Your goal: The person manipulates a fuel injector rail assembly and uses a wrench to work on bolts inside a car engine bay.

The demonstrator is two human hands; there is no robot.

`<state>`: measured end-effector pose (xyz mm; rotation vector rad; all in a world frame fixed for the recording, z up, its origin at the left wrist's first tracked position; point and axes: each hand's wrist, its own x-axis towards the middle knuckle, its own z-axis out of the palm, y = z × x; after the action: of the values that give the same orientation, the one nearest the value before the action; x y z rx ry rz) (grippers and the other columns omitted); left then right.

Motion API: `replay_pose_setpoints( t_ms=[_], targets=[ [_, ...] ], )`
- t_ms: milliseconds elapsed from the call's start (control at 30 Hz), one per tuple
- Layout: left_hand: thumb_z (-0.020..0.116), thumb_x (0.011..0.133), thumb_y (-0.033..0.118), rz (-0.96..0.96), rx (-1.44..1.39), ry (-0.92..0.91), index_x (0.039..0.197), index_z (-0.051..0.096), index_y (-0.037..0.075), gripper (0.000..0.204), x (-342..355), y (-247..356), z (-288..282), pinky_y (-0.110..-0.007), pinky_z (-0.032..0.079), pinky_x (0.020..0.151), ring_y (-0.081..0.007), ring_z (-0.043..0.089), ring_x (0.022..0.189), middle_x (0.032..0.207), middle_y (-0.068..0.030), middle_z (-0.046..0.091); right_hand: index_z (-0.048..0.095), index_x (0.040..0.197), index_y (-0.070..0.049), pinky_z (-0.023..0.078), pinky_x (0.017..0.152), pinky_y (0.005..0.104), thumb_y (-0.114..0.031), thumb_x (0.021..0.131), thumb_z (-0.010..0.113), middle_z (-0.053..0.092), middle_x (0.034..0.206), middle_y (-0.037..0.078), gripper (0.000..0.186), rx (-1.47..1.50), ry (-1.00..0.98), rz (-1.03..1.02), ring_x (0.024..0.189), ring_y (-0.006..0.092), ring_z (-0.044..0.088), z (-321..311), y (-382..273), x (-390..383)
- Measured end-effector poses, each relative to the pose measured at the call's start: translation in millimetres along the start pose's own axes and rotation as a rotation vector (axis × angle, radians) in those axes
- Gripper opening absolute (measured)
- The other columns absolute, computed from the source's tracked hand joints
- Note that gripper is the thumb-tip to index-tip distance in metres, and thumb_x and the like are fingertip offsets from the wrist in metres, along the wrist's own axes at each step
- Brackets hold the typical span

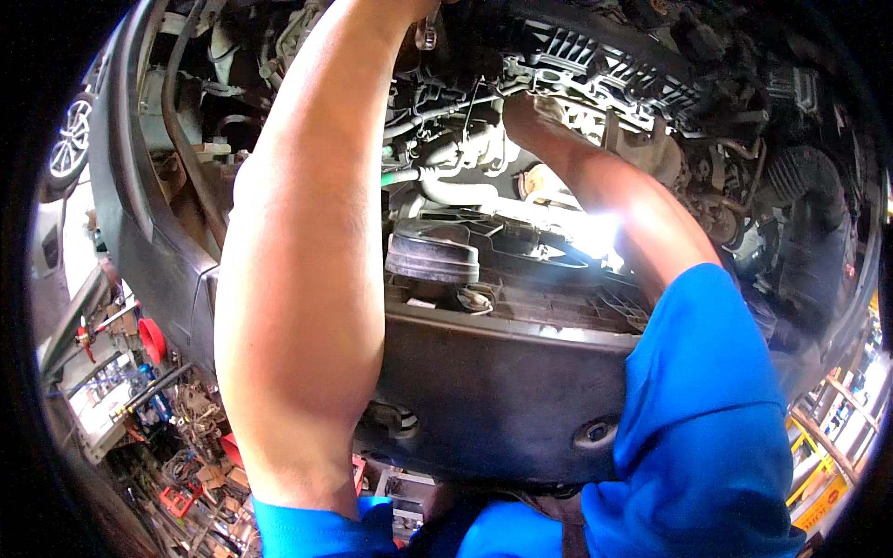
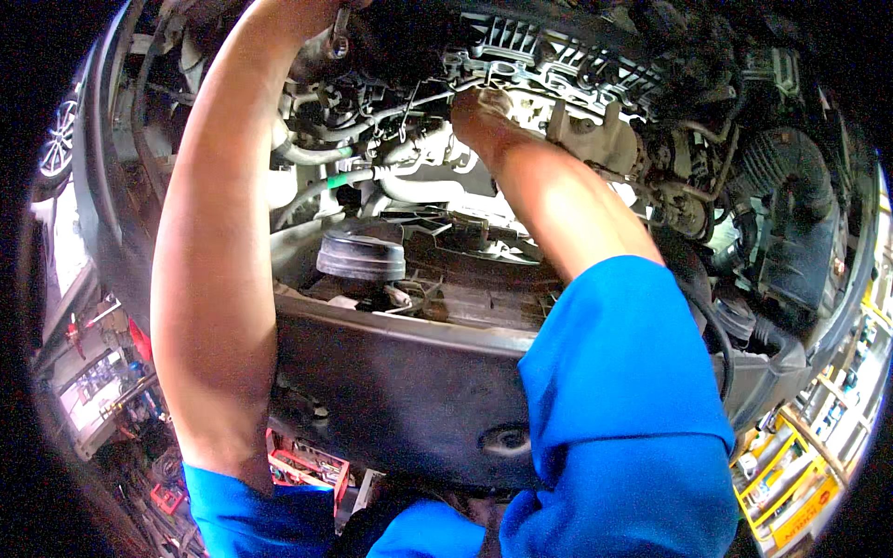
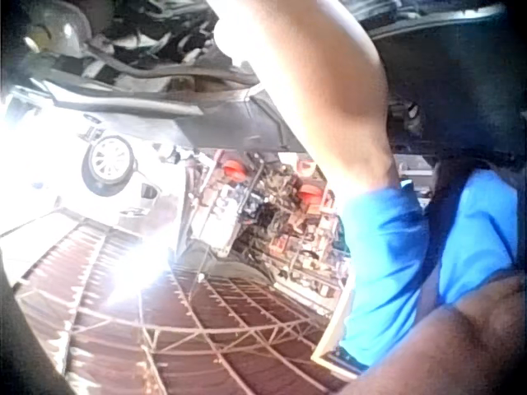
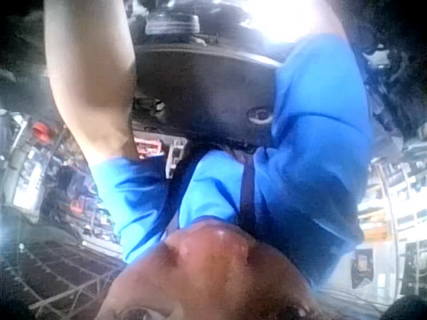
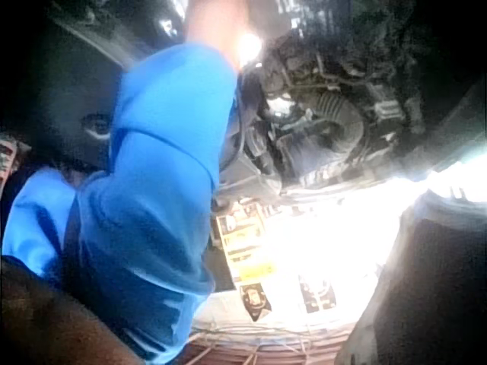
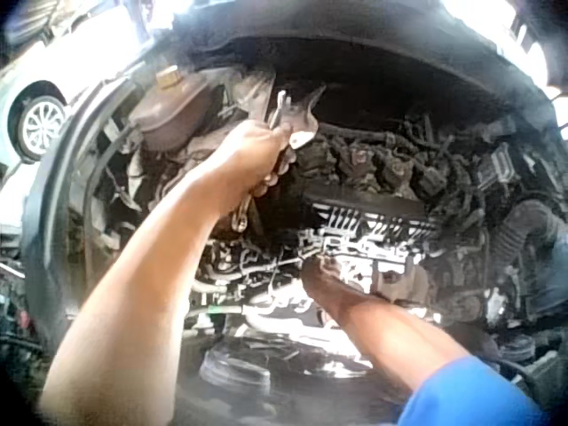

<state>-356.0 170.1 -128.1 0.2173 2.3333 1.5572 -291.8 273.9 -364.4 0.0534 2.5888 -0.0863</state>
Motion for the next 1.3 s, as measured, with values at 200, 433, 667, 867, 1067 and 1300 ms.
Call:
replay_pose_setpoints(
  t_ms=[200,433,667,867,1067,1300],
  targets=[
    [0.045,0.094,0.033,0.042,-0.102,-0.060,0.068,0.052,0.008,0.036,2.7,2.9,5.0,-0.024,0.028,0.039,-0.0090,0.036,0.044,0.057,0.0005,0.044,0.069,0.088,-0.005,0.052,0.064,0.0483,-0.015,0.079,0.052,0.068,0.090,0.014,0.022,-0.217,0.216,-0.198,0.082,0.0301,0.066,-31.1,18.5,-26.2],
    [0.046,0.093,0.030,-0.026,-0.112,0.021,0.070,0.052,0.007,0.033,-2.5,9.9,7.9,-0.023,0.026,0.038,-0.0086,0.036,0.045,0.059,0.0000,0.044,0.068,0.087,-0.008,0.053,0.063,0.0421,-0.015,0.076,0.059,0.067,0.085,0.013,0.016,-0.317,0.409,-0.287,0.080,0.0283,0.067,-43.3,27.3,-24.8],
    [0.046,0.093,0.029,-0.009,-0.099,0.008,0.071,0.052,0.007,0.032,3.1,4.3,5.9,-0.025,0.028,0.040,-0.0096,0.037,0.046,0.060,-0.0003,0.045,0.066,0.090,-0.005,0.054,0.067,0.0431,-0.011,0.078,0.055,0.066,0.090,0.016,0.018,-0.273,0.365,-0.287,0.084,0.0295,0.066,-48.8,28.2,-36.0],
    [0.047,0.093,0.030,0.012,-0.094,0.009,0.071,0.052,0.008,0.032,1.8,3.5,5.1,-0.025,0.028,0.040,-0.0098,0.038,0.048,0.061,-0.0005,0.046,0.066,0.089,-0.003,0.054,0.068,0.0416,-0.011,0.079,0.052,0.066,0.090,0.017,0.019,-0.263,0.353,-0.351,0.085,0.0306,0.066,-53.9,29.5,-38.5],
    [0.046,0.093,0.030,-0.004,-0.117,-0.007,0.071,0.052,0.008,0.032,-2.0,7.2,7.7,-0.025,0.028,0.040,-0.0099,0.038,0.047,0.060,-0.0002,0.046,0.065,0.088,-0.002,0.055,0.066,0.0426,-0.011,0.079,0.052,0.067,0.087,0.018,0.018,-0.300,0.405,-0.395,0.082,0.0324,0.066,-60.3,36.1,-41.6],
    [0.046,0.094,0.030,0.003,-0.110,0.006,0.071,0.052,0.008,0.032,0.1,4.9,6.6,-0.025,0.027,0.040,-0.0098,0.037,0.046,0.059,0.0000,0.046,0.065,0.081,-0.002,0.054,0.063,0.0435,-0.008,0.076,0.053,0.066,0.082,0.018,0.014,-0.249,0.439,-0.371,0.078,0.0315,0.067,-60.6,32.6,-50.5]
  ],
)
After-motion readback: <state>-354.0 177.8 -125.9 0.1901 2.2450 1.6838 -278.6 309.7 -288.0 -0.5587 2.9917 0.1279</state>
